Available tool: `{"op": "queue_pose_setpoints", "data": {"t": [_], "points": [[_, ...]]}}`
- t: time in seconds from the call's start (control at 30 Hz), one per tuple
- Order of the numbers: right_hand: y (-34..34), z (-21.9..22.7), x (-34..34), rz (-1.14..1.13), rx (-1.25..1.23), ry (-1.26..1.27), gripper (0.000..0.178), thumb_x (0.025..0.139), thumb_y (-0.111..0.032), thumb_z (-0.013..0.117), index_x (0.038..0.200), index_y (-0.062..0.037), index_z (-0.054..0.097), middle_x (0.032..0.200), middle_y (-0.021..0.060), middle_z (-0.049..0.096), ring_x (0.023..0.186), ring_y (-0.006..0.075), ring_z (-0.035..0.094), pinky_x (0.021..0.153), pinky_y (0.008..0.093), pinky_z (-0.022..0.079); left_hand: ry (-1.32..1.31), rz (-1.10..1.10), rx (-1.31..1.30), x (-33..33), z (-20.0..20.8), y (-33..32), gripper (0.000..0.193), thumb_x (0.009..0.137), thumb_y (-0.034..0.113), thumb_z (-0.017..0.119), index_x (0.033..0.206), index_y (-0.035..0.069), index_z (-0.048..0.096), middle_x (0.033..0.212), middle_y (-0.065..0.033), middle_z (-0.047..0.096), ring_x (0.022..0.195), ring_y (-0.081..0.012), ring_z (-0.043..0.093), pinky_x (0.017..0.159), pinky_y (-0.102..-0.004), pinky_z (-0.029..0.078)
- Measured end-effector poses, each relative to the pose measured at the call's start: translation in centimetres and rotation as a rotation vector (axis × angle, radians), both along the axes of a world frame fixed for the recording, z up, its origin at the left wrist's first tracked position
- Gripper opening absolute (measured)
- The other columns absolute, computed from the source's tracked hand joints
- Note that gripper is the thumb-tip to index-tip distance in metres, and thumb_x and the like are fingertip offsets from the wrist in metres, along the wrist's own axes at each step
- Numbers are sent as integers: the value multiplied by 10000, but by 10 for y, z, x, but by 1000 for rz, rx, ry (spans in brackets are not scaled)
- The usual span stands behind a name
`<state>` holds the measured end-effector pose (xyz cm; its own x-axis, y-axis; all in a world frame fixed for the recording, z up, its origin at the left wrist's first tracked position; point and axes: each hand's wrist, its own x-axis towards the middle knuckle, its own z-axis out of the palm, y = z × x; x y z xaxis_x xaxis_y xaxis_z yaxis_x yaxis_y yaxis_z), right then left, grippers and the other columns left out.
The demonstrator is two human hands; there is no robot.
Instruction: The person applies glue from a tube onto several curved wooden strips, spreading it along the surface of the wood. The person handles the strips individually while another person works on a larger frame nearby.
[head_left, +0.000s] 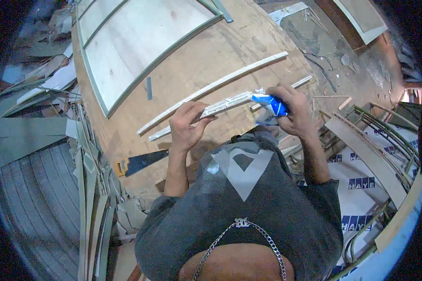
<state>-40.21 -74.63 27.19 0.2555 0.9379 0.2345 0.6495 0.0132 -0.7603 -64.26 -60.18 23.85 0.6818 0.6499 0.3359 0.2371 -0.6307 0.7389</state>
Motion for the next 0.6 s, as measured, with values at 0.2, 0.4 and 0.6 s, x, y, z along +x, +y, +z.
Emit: {"op": "queue_pose_setpoints", "data": {"t": [0.2,0.4,0.6], "points": [[4,7,15,-28,183,87,381,568,6,516,944,-15,573,803,127,550,717,276,576,638,306,439,46,1,9,-3,4,1,303,619,22,753,912,33,674,899,-109,651,812,-247,647,693,-319,517],[23,-6,17,68,145,-148,348,584,-20,542,932,-31,563,764,143,516,681,329,552,600,362,429,28,35,52,0,5,5,266,618,39,765,873,53,689,842,-84,658,746,-226,648,642,-320,519],[27,7,6,-4,296,-9,299,619,-25,561,918,-31,567,751,125,534,661,300,559,592,367,432,-5,53,69,-12,2,2,261,620,45,768,868,51,690,836,-85,659,736,-219,645,634,-312,515]]}}
